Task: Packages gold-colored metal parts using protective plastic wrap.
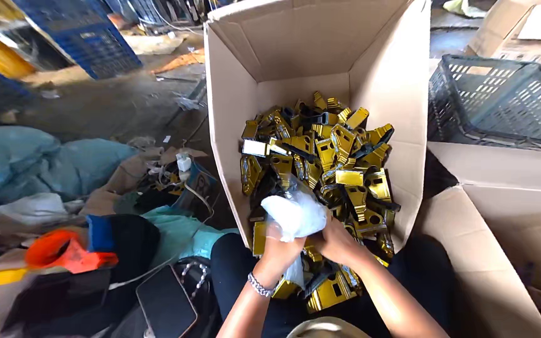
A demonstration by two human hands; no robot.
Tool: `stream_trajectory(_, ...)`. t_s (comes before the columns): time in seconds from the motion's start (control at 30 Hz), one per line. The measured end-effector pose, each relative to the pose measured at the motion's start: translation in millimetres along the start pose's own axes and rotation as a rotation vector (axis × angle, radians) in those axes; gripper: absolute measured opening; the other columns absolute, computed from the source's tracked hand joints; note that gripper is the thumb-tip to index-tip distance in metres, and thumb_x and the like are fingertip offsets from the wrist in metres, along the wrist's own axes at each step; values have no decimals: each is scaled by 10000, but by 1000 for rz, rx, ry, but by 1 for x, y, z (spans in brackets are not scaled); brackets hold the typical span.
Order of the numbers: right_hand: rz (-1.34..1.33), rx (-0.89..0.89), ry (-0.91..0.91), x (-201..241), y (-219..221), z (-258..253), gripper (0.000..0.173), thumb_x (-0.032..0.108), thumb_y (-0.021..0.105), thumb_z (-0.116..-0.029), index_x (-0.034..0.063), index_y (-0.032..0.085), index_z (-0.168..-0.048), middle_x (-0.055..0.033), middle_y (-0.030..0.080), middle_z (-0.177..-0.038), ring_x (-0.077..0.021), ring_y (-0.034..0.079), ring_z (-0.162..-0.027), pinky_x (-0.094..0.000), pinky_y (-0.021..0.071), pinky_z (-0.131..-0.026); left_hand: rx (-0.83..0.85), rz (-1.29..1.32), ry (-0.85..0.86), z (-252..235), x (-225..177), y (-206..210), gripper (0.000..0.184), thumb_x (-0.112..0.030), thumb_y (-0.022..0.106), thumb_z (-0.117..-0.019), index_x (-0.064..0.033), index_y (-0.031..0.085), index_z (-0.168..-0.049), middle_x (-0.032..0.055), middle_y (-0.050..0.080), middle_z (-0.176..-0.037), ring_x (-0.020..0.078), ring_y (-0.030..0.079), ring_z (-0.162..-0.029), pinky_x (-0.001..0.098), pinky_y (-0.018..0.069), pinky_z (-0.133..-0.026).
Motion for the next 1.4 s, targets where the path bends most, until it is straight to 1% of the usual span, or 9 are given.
stream_trajectory(0.1,-341,-29,95,-6,-3,-4,817,131,784,-853,-86,341,-1504,-296,493,-1447,-343,500,-1356,-460,406,-1139,-51,-328,214,-6,-2,1,552,-226,827,-678,166,657,-1026,221,727,-949,232,721,-943,392,564,-890)
stream_trajectory(0.23,-979,-71,166,-11,-1,7,544,134,697,-919,-19,516,-1409,-130,619,-1311,-128,611,-1161,-301,517,-992,-308,-232,72,-4,10,1,512,-100,796,-755,227,592,-1093,236,702,-998,169,695,-974,303,554,-909)
stream_trajectory(0.4,-1173,-306,26,-36,7,9,476,78,594,-906,-70,521,-1353,-92,689,-1116,-97,673,-983,-280,577,-874,16,-221,17,34,-17,26,507,-134,782,-713,199,620,-1060,211,705,-953,166,693,-943,309,539,-892)
stream_trajectory(0.67,-1121,-522,226,-46,4,12,220,41,673,-850,121,473,-809,69,513,-681,-7,514,-598,-186,480,-581,38,259,-168,21,14,26,397,-48,796,-813,79,621,-1145,55,729,-1002,94,704,-954,292,586,-923)
stream_trajectory(0.8,-1440,-423,-309,-80,-46,47,183,364,784,-842,234,733,-960,74,728,-872,-30,676,-753,-213,572,-657,9,343,-331,14,12,-9,285,-54,622,-913,41,571,-1176,34,741,-910,136,730,-819,325,629,-793)
stream_trajectory(0.9,-1667,-377,-766,-84,-93,55,546,634,555,-912,187,744,-1161,21,746,-1029,-91,706,-901,-242,575,-760,-25,253,-341,10,15,-26,301,-11,609,-902,54,559,-1191,16,726,-964,68,714,-879,281,616,-830)
stream_trajectory(1.0,-1186,-214,-250,-49,-60,30,379,385,530,-1027,95,637,-1245,-17,701,-1151,-135,683,-1012,-341,588,-859,47,174,-187,9,19,6,474,-33,840,-746,79,626,-1154,38,734,-1031,50,689,-991,261,580,-931)
stream_trajectory(1.1,-886,-214,-58,-18,-29,22,154,55,659,-937,-17,690,-1070,-1,717,-910,-66,690,-801,-268,606,-764,65,289,-220,11,16,33,423,15,817,-742,56,648,-1128,50,733,-1007,96,699,-970,291,586,-919)
stream_trajectory(1.4,-835,30,111,-32,-14,41,234,30,560,-1001,-86,622,-1196,-88,705,-1018,-119,716,-858,-308,621,-823,159,226,-448,11,21,12,418,-10,796,-790,32,618,-1166,47,736,-1003,98,715,-941,286,607,-874)
Point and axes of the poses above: each hand's wrist, its own z-axis away from the middle knuckle, its own y-axis out of the palm, x = y × z, the point moved 5 cm from there along -z, towards the middle knuckle
